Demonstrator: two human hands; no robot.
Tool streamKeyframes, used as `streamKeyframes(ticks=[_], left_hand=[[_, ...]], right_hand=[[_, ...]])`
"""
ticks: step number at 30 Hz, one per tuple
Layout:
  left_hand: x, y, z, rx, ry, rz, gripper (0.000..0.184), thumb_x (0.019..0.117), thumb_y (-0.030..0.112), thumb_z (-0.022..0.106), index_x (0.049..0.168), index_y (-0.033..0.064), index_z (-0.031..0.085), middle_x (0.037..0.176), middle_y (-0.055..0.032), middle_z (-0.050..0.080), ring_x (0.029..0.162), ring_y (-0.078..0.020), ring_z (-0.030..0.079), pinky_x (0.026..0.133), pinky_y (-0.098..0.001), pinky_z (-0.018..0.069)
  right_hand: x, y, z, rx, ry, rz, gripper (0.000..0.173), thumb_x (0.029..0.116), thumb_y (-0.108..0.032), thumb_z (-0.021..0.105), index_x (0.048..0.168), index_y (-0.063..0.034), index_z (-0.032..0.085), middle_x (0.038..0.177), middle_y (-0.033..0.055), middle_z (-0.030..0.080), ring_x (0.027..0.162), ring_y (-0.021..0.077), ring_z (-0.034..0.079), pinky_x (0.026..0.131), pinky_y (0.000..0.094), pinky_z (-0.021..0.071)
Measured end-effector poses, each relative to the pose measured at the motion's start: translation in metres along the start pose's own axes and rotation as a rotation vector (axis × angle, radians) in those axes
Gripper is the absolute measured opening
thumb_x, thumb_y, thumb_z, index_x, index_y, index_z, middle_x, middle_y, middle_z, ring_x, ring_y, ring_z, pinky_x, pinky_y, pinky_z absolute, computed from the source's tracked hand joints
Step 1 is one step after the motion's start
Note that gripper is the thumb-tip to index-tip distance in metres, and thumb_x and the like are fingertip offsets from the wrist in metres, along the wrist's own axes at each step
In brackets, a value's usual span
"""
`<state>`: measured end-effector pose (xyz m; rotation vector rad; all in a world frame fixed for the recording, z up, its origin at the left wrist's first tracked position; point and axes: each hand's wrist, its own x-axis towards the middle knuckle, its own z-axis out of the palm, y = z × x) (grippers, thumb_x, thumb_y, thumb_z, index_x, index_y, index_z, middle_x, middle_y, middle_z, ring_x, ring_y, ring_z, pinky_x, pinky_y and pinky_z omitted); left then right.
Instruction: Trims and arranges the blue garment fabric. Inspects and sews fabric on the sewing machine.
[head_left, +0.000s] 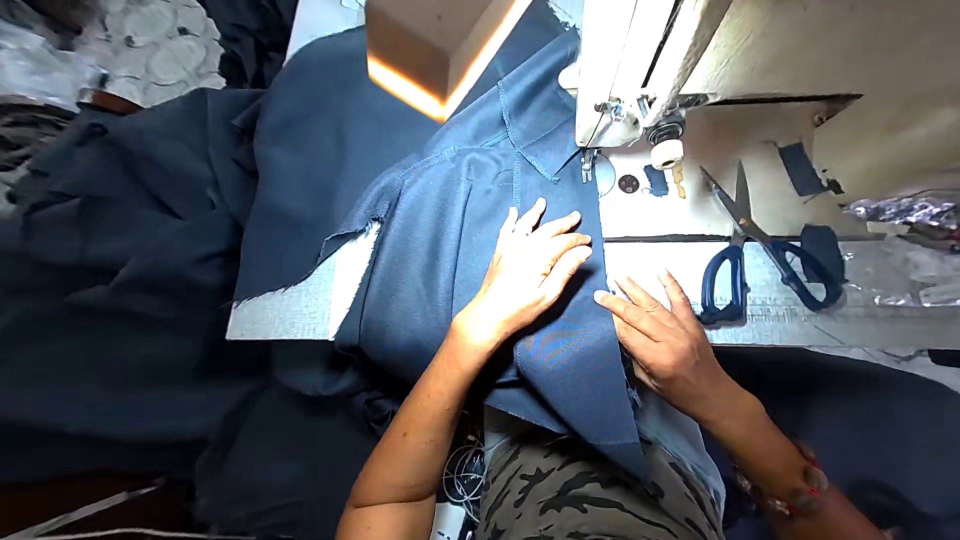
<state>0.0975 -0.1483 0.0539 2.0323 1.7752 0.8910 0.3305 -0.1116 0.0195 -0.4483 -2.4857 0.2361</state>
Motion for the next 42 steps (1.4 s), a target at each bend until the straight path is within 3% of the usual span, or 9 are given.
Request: streamKeyframes(ticks=[5, 8, 10, 19, 26, 32, 42], left_hand=[[-0.001, 0.001, 0.003, 0.112, 0.008, -0.041, 0.038, 0.1064, 0.034, 0.046, 0.119, 0.0152, 0.077, 0.145, -0.0078, 0.061, 0.149, -0.0468, 0.033, 0.113, -0.0803, 0.0042], [-0.004, -0.009, 0.006, 0.200, -0.029, -0.081, 0.041, 0.1004, 0.048, 0.052, 0.128, 0.0273, 0.074, 0.154, -0.0035, 0.054, 0.150, -0.0531, 0.025, 0.103, -0.0893, 0.0001], [-0.006, -0.015, 0.006, 0.206, -0.037, -0.078, 0.044, 0.0982, 0.053, 0.054, 0.131, 0.0301, 0.072, 0.155, -0.0023, 0.052, 0.150, -0.0542, 0.024, 0.100, -0.0910, -0.0003], [0.003, -0.019, -0.005, 0.169, -0.059, -0.072, 0.043, 0.0978, 0.050, 0.056, 0.131, 0.0272, 0.073, 0.155, -0.0028, 0.052, 0.151, -0.0537, 0.021, 0.103, -0.0889, -0.0023], [0.022, -0.038, -0.005, 0.144, -0.070, -0.065, 0.045, 0.0967, 0.054, 0.056, 0.131, 0.0301, 0.072, 0.155, -0.0024, 0.052, 0.151, -0.0533, 0.021, 0.102, -0.0886, 0.0017], [0.039, -0.047, -0.006, 0.145, -0.059, -0.061, 0.045, 0.0967, 0.054, 0.057, 0.131, 0.0300, 0.072, 0.155, -0.0037, 0.052, 0.151, -0.0542, 0.021, 0.101, -0.0893, -0.0014], [0.070, -0.060, -0.011, 0.176, -0.073, -0.095, 0.047, 0.0966, 0.056, 0.057, 0.133, 0.0296, 0.071, 0.155, -0.0037, 0.051, 0.151, -0.0535, 0.020, 0.101, -0.0890, -0.0057]], right_hand=[[0.001, -0.002, 0.000, 0.001, -0.013, 0.023, 0.026, 0.0945, 0.001, 0.051, 0.101, -0.0038, 0.076, 0.123, 0.0101, 0.074, 0.129, 0.0327, 0.063, 0.113, 0.0657, 0.0350], [0.002, -0.003, 0.000, -0.009, -0.021, 0.051, 0.026, 0.0947, 0.000, 0.051, 0.102, -0.0050, 0.075, 0.123, 0.0082, 0.074, 0.126, 0.0314, 0.065, 0.111, 0.0668, 0.0361], [0.003, -0.003, 0.001, 0.000, -0.026, 0.065, 0.026, 0.0947, -0.002, 0.051, 0.101, -0.0053, 0.075, 0.124, 0.0078, 0.074, 0.127, 0.0308, 0.065, 0.111, 0.0670, 0.0361], [0.015, 0.003, 0.002, 0.042, -0.035, 0.084, 0.027, 0.0938, -0.003, 0.050, 0.100, -0.0039, 0.077, 0.124, 0.0087, 0.074, 0.128, 0.0337, 0.063, 0.111, 0.0697, 0.0329], [0.032, 0.011, 0.004, 0.054, -0.037, 0.101, 0.027, 0.0917, -0.001, 0.051, 0.100, -0.0009, 0.077, 0.125, 0.0102, 0.073, 0.134, 0.0333, 0.059, 0.115, 0.0688, 0.0278], [0.047, 0.018, 0.006, 0.059, 0.003, 0.136, 0.023, 0.0917, 0.003, 0.054, 0.098, 0.0024, 0.076, 0.120, 0.0121, 0.075, 0.128, 0.0376, 0.063, 0.111, 0.0732, 0.0296], [0.063, 0.028, 0.011, 0.040, -0.026, 0.227, 0.028, 0.0857, 0.011, 0.061, 0.109, 0.0055, 0.075, 0.130, 0.0141, 0.071, 0.128, 0.0433, 0.061, 0.109, 0.0765, 0.0283]])
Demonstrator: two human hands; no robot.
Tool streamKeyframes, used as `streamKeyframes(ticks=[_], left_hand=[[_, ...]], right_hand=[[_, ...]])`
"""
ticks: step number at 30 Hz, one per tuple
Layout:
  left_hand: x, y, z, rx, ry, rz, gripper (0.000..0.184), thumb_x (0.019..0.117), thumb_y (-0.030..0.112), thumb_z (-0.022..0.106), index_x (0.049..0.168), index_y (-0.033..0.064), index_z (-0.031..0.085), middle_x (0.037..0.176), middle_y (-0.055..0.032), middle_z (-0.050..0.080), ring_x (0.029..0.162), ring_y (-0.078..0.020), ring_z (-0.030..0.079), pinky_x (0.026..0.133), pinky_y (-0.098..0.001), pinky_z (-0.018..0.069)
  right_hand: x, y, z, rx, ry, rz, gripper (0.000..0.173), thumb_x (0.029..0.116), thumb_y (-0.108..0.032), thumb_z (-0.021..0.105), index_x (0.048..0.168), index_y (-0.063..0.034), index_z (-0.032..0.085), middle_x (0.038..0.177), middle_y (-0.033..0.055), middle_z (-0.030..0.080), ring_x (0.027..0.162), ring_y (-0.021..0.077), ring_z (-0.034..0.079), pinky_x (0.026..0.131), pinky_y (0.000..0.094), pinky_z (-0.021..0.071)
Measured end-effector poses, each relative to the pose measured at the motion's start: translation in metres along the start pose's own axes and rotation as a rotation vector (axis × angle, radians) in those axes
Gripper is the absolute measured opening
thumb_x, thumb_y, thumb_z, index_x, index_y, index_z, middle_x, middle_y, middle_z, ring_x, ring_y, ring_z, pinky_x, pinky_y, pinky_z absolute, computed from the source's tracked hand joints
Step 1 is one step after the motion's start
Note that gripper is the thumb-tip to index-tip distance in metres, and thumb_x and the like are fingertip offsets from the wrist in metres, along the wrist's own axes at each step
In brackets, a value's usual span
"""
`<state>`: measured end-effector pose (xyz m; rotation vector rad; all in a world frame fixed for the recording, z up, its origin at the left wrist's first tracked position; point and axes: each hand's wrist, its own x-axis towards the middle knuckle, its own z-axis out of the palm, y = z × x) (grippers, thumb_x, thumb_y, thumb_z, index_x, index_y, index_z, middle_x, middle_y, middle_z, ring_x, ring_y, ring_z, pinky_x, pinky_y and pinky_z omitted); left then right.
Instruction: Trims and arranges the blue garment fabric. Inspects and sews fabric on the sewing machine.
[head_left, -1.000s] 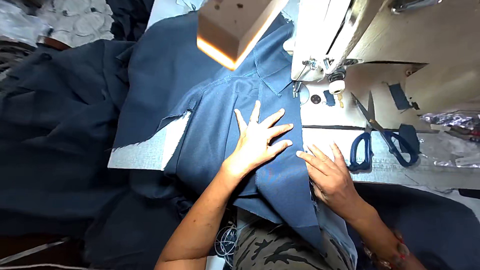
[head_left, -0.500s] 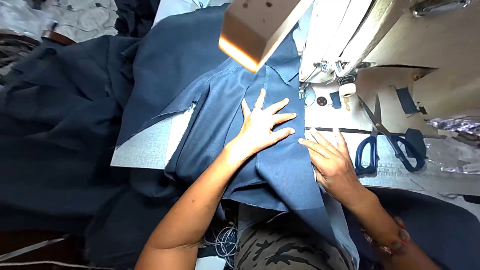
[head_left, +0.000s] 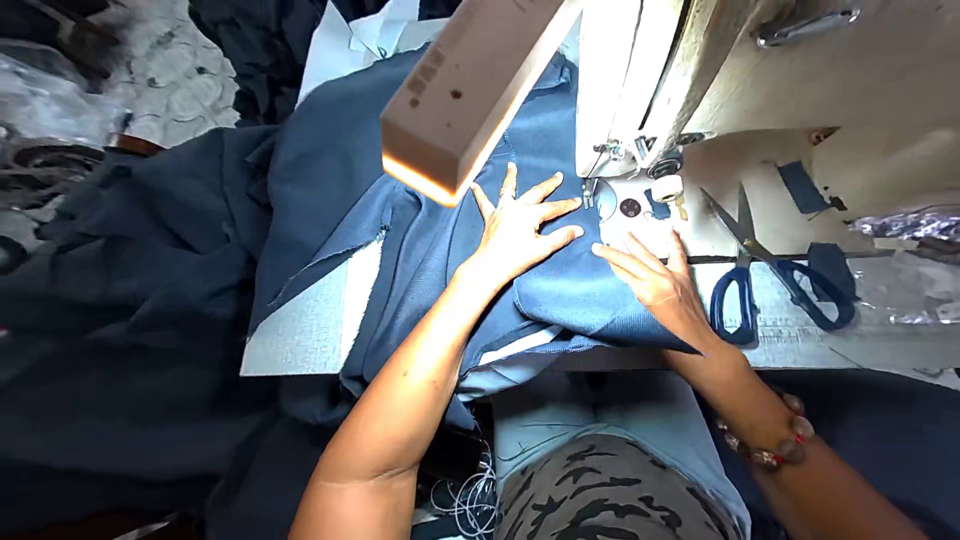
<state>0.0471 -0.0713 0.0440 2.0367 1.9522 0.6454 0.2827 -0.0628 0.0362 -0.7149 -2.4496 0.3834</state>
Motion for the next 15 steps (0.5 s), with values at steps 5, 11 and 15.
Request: streamKeyframes(ticks=[5, 11, 15], left_hand=[[0.010, -0.007, -0.004, -0.019, -0.047, 0.001, 0.049, 0.0958, 0.055, 0.058, 0.135, 0.0288, 0.069, 0.156, -0.0034, 0.050, 0.152, -0.0542, 0.018, 0.099, -0.0900, -0.0066], [-0.061, 0.038, -0.074, -0.359, 0.192, 0.041, 0.039, 0.1004, 0.017, 0.060, 0.136, 0.0000, 0.062, 0.142, -0.0112, 0.061, 0.134, -0.0146, 0.056, 0.114, -0.0297, 0.0432], [-0.156, 0.084, -0.059, -0.936, -0.002, 0.193, 0.027, 0.1029, 0.025, 0.059, 0.106, 0.0019, 0.073, 0.109, -0.0060, 0.075, 0.111, -0.0125, 0.069, 0.100, -0.0323, 0.0563]], right_hand=[[-0.003, 0.003, 0.011, -0.011, 0.058, 0.023, 0.031, 0.0846, 0.009, 0.063, 0.113, 0.0048, 0.074, 0.133, 0.0123, 0.069, 0.132, 0.0405, 0.059, 0.111, 0.0751, 0.0253], [-0.009, 0.010, -0.003, 0.131, -0.005, -0.017, 0.033, 0.0890, 0.009, 0.055, 0.118, 0.0070, 0.071, 0.144, 0.0163, 0.061, 0.144, 0.0430, 0.044, 0.119, 0.0690, 0.0193], [-0.004, 0.010, -0.015, 0.201, -0.027, -0.145, 0.041, 0.0836, -0.011, 0.061, 0.120, 0.0068, 0.068, 0.148, 0.0211, 0.054, 0.150, 0.0447, 0.033, 0.122, 0.0669, 0.0089]])
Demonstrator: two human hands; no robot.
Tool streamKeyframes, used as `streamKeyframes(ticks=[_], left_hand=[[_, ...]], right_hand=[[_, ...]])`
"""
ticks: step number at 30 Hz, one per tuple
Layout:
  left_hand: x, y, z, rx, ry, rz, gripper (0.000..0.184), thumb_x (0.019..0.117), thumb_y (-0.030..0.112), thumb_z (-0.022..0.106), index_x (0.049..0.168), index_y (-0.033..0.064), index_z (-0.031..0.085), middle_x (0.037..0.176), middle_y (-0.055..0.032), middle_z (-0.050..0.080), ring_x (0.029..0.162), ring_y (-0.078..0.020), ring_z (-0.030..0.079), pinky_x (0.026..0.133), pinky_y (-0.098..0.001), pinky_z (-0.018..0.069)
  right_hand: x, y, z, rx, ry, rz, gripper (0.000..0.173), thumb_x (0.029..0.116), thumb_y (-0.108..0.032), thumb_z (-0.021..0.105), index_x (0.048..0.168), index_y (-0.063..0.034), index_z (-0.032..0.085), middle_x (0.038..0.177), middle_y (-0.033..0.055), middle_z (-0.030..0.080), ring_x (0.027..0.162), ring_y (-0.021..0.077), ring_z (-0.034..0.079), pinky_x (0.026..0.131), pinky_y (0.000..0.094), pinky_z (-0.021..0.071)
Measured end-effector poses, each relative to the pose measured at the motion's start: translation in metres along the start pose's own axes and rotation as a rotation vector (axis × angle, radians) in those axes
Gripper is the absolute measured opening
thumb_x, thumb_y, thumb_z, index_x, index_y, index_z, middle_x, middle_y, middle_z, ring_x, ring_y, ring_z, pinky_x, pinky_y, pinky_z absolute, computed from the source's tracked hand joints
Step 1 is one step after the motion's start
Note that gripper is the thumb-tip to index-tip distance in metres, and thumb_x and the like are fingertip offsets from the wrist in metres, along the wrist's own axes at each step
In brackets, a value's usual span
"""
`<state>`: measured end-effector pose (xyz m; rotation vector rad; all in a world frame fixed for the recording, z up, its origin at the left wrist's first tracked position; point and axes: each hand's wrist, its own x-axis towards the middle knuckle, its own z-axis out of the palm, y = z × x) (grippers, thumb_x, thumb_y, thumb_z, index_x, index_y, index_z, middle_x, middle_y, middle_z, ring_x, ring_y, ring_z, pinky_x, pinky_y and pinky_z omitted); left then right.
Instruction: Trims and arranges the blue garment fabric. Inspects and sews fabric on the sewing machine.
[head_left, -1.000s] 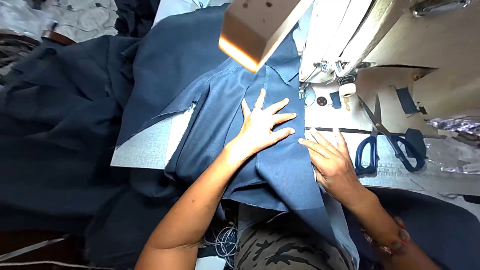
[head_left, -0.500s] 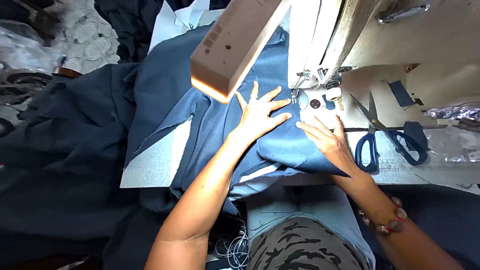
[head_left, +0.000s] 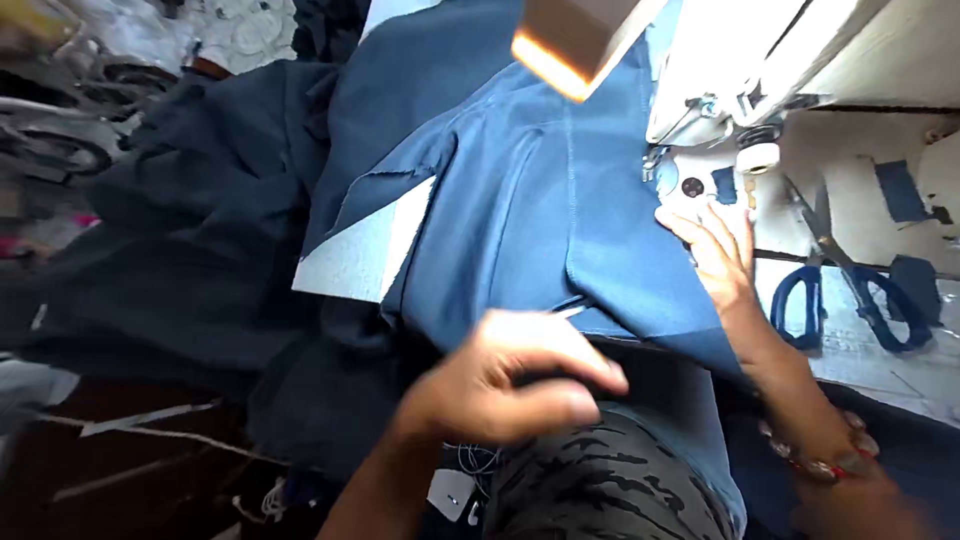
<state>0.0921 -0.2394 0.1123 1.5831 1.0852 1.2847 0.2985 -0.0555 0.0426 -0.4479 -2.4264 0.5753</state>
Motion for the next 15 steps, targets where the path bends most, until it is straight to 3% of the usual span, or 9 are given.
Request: streamKeyframes(ticks=[2, 4, 6, 7, 8, 10, 11, 13, 15], left_hand=[[-0.021, -0.019, 0.043, -0.020, -0.069, -0.023, 0.032, 0.1034, 0.022, 0.059, 0.112, -0.0055, 0.072, 0.117, -0.0172, 0.074, 0.122, -0.0234, 0.066, 0.111, -0.0399, 0.0482], [-0.032, -0.039, 0.067, 0.298, 0.052, -0.093, 0.038, 0.1019, 0.025, 0.060, 0.125, -0.0029, 0.069, 0.127, -0.0191, 0.070, 0.124, -0.0268, 0.064, 0.108, -0.0410, 0.0482], [-0.037, -0.045, 0.063, 0.513, 0.149, -0.255, 0.043, 0.1031, 0.029, 0.058, 0.131, -0.0026, 0.066, 0.128, -0.0182, 0.070, 0.121, -0.0250, 0.067, 0.105, -0.0409, 0.0521], [-0.039, -0.039, 0.053, 0.546, 0.181, -0.360, 0.043, 0.1037, 0.030, 0.058, 0.131, -0.0024, 0.066, 0.124, -0.0176, 0.071, 0.118, -0.0246, 0.068, 0.103, -0.0424, 0.0533], [-0.040, -0.029, 0.042, 0.582, 0.210, -0.445, 0.040, 0.1034, 0.030, 0.058, 0.126, -0.0006, 0.069, 0.117, -0.0166, 0.074, 0.110, -0.0245, 0.071, 0.097, -0.0445, 0.0558], [-0.046, -0.012, 0.010, 0.810, 0.241, -0.502, 0.027, 0.0987, 0.028, 0.064, 0.107, 0.0047, 0.076, 0.097, -0.0138, 0.075, 0.091, -0.0254, 0.074, 0.079, -0.0484, 0.0595], [-0.052, -0.005, -0.011, 0.960, 0.221, -0.491, 0.023, 0.0965, 0.024, 0.067, 0.104, 0.0042, 0.075, 0.097, -0.0155, 0.075, 0.092, -0.0285, 0.073, 0.080, -0.0506, 0.0591], [-0.056, 0.023, -0.060, 1.116, 0.169, -0.645, 0.022, 0.0945, 0.016, 0.069, 0.106, -0.0026, 0.073, 0.104, -0.0231, 0.072, 0.101, -0.0375, 0.070, 0.088, -0.0575, 0.0541], [-0.048, 0.055, -0.108, 1.219, 0.126, -0.970, 0.025, 0.1000, 0.014, 0.064, 0.105, -0.0096, 0.069, 0.107, -0.0304, 0.068, 0.105, -0.0471, 0.064, 0.091, -0.0658, 0.0464]], right_hand=[[0.003, 0.001, -0.002, 0.025, -0.004, -0.030, 0.049, 0.0904, -0.030, 0.058, 0.127, 0.0017, 0.066, 0.148, 0.0160, 0.056, 0.151, 0.0407, 0.032, 0.123, 0.0650, 0.0068], [0.002, 0.000, -0.003, 0.093, -0.003, -0.002, 0.042, 0.0937, -0.024, 0.056, 0.124, -0.0001, 0.071, 0.139, 0.0144, 0.065, 0.147, 0.0365, 0.042, 0.123, 0.0654, 0.0114], [-0.008, -0.010, -0.002, 0.232, 0.090, 0.167, 0.033, 0.0901, -0.017, 0.066, 0.110, 0.0088, 0.071, 0.117, 0.0136, 0.073, 0.126, 0.0169, 0.062, 0.118, 0.0423, 0.0367], [-0.015, -0.019, -0.003, 0.325, 0.150, 0.289, 0.035, 0.0887, -0.015, 0.069, 0.111, 0.0123, 0.063, 0.108, 0.0063, 0.069, 0.113, -0.0008, 0.061, 0.106, 0.0225, 0.0446], [-0.017, -0.023, -0.001, 0.410, 0.251, 0.323, 0.032, 0.0883, -0.011, 0.069, 0.112, 0.0092, 0.061, 0.104, -0.0025, 0.067, 0.105, -0.0099, 0.058, 0.097, 0.0150, 0.0473], [-0.016, -0.021, 0.004, 0.525, 0.396, 0.300, 0.022, 0.0917, -0.004, 0.066, 0.112, -0.0127, 0.064, 0.104, -0.0228, 0.067, 0.106, -0.0145, 0.058, 0.094, 0.0148, 0.0502], [-0.015, -0.018, 0.006, 0.544, 0.421, 0.271, 0.022, 0.0921, -0.003, 0.064, 0.109, -0.0174, 0.067, 0.104, -0.0240, 0.069, 0.106, -0.0127, 0.060, 0.094, 0.0166, 0.0517], [-0.016, -0.016, 0.010, 0.486, 0.324, 0.203, 0.017, 0.0943, -0.006, 0.062, 0.111, -0.0048, 0.068, 0.108, -0.0083, 0.071, 0.110, -0.0033, 0.063, 0.098, 0.0227, 0.0532], [-0.016, -0.021, 0.016, 0.276, 0.154, 0.164, 0.022, 0.0914, -0.011, 0.064, 0.102, 0.0074, 0.072, 0.099, 0.0154, 0.073, 0.101, 0.0163, 0.069, 0.093, 0.0354, 0.0548]])
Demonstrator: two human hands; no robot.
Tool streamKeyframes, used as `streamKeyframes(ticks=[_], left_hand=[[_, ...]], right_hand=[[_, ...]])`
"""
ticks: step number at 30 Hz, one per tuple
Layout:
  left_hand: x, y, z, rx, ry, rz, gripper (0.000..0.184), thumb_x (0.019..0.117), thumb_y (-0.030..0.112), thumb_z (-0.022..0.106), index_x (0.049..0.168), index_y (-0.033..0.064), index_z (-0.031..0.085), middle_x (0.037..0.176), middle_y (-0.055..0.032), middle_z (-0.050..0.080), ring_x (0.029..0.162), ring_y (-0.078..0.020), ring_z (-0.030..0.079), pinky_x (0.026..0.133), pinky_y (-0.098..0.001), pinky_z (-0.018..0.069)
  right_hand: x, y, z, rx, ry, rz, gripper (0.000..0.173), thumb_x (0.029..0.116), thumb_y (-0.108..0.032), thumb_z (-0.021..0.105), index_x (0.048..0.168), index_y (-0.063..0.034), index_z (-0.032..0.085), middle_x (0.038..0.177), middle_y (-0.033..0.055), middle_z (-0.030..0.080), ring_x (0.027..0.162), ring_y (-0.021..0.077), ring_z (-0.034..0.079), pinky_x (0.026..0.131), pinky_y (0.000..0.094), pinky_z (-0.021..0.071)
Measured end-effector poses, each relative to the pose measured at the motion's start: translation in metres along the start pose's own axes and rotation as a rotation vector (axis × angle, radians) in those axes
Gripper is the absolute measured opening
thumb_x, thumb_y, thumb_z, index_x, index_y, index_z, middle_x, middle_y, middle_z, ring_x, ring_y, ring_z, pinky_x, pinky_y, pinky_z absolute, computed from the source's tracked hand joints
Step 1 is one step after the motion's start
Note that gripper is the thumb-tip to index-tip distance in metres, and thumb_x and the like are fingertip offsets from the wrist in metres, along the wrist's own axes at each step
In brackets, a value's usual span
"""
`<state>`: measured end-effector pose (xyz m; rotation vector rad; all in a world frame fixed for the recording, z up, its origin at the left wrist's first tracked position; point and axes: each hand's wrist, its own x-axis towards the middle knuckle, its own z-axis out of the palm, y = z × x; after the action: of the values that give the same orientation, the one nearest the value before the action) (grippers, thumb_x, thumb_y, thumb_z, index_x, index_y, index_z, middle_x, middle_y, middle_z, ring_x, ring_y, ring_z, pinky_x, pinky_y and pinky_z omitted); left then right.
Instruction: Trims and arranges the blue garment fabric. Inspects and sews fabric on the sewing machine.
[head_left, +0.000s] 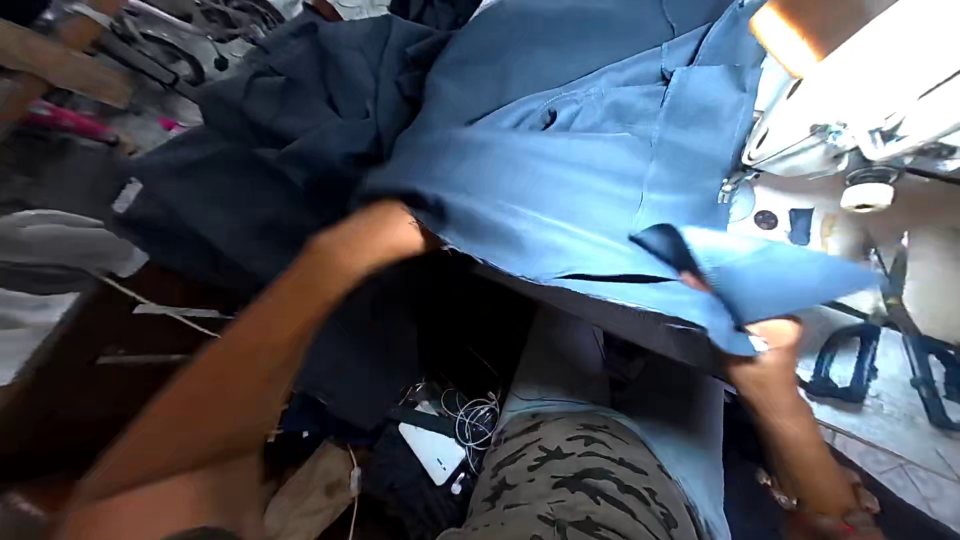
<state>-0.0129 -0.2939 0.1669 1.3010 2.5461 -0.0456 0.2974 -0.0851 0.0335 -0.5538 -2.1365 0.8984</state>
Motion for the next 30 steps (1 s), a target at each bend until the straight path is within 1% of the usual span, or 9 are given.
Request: streamKeyframes(ticks=[2, 6, 10, 13, 16, 19, 22, 26, 30], left_hand=[[0.037, -0.066, -0.008, 0.226, 0.278, -0.094, 0.037, 0.1023, 0.029, 0.059, 0.103, -0.0064, 0.070, 0.105, -0.0300, 0.069, 0.104, -0.0498, 0.065, 0.089, -0.0711, 0.0472], [0.109, -0.131, -0.071, 0.376, 0.191, -0.323, 0.047, 0.1067, 0.032, 0.052, 0.129, -0.0090, 0.058, 0.129, -0.0396, 0.057, 0.123, -0.0602, 0.054, 0.094, -0.0802, 0.0384], [0.110, -0.116, -0.069, 0.326, -0.202, -0.311, 0.037, 0.0998, 0.024, 0.066, 0.100, -0.0129, 0.070, 0.102, -0.0398, 0.065, 0.101, -0.0582, 0.062, 0.083, -0.0761, 0.0445], [0.068, -0.082, -0.038, -0.081, -0.488, 0.122, 0.012, 0.0946, 0.013, 0.073, 0.092, 0.0032, 0.078, 0.075, -0.0121, 0.073, 0.065, -0.0244, 0.071, 0.059, -0.0415, 0.0600], [0.019, -0.004, 0.010, -0.534, -0.235, 0.587, 0.029, 0.0817, 0.034, 0.080, 0.106, 0.0173, 0.078, 0.095, 0.0125, 0.075, 0.084, 0.0068, 0.067, 0.074, -0.0137, 0.0565], [0.013, 0.082, 0.074, -0.583, 0.076, 0.893, 0.090, 0.0833, 0.067, 0.069, 0.149, 0.0084, 0.051, 0.154, -0.0083, 0.051, 0.149, -0.0235, 0.039, 0.121, -0.0525, 0.0312], [0.045, 0.123, 0.114, -0.587, 0.306, 0.988, 0.060, 0.0871, 0.028, 0.069, 0.140, 0.0005, 0.059, 0.144, -0.0170, 0.061, 0.144, -0.0401, 0.045, 0.113, -0.0775, 0.0200], [0.066, 0.124, 0.114, -1.221, 0.331, 0.546, 0.014, 0.0995, 0.005, 0.059, 0.110, 0.0002, 0.067, 0.103, 0.0013, 0.072, 0.098, -0.0023, 0.069, 0.093, -0.0249, 0.0564], [0.056, 0.136, 0.106, -1.749, 0.178, 0.025, 0.024, 0.1089, 0.022, 0.049, 0.131, 0.0119, 0.049, 0.117, 0.0013, 0.068, 0.111, -0.0102, 0.067, 0.099, -0.0365, 0.0566]], right_hand=[[0.001, -0.007, 0.012, -0.203, -0.128, -0.032, 0.020, 0.0849, -0.012, 0.067, 0.088, 0.0066, 0.073, 0.087, 0.0236, 0.072, 0.089, 0.0367, 0.071, 0.082, 0.0554, 0.0535], [0.005, -0.007, 0.026, -0.337, -0.275, -0.078, 0.039, 0.0889, -0.018, 0.066, 0.124, -0.0008, 0.071, 0.139, 0.0119, 0.066, 0.139, 0.0420, 0.051, 0.116, 0.0745, 0.0202], [-0.008, -0.012, 0.021, -0.354, -0.283, -0.149, 0.028, 0.0834, -0.022, 0.057, 0.089, -0.0020, 0.076, 0.147, 0.0099, 0.059, 0.146, 0.0412, 0.043, 0.115, 0.0753, 0.0189], [-0.024, -0.017, 0.018, -0.296, -0.292, -0.159, 0.027, 0.0861, -0.026, 0.056, 0.086, -0.0059, 0.074, 0.148, 0.0072, 0.059, 0.146, 0.0385, 0.043, 0.112, 0.0750, 0.0235], [-0.035, -0.028, 0.016, -0.230, -0.257, -0.152, 0.023, 0.0892, -0.027, 0.058, 0.089, -0.0086, 0.073, 0.140, 0.0052, 0.066, 0.144, 0.0352, 0.047, 0.114, 0.0735, 0.0241], [-0.031, -0.047, 0.013, -0.142, -0.171, -0.119, 0.034, 0.0997, -0.037, 0.058, 0.102, -0.0065, 0.074, 0.132, 0.0067, 0.070, 0.144, 0.0304, 0.047, 0.120, 0.0668, 0.0201], [-0.026, -0.065, 0.011, -0.017, -0.073, -0.106, 0.032, 0.1027, -0.039, 0.056, 0.107, -0.0123, 0.073, 0.135, 0.0039, 0.068, 0.146, 0.0259, 0.045, 0.123, 0.0609, 0.0206], [-0.034, -0.052, 0.022, -0.164, 0.082, -0.041, 0.031, 0.1042, -0.039, 0.055, 0.118, -0.0190, 0.074, 0.140, 0.0051, 0.063, 0.144, 0.0259, 0.046, 0.122, 0.0578, 0.0253], [-0.051, -0.029, 0.031, -0.490, -0.106, -0.022, 0.056, 0.1072, -0.054, 0.037, 0.132, -0.0160, 0.070, 0.140, 0.0053, 0.066, 0.141, 0.0368, 0.051, 0.112, 0.0773, 0.0237]])
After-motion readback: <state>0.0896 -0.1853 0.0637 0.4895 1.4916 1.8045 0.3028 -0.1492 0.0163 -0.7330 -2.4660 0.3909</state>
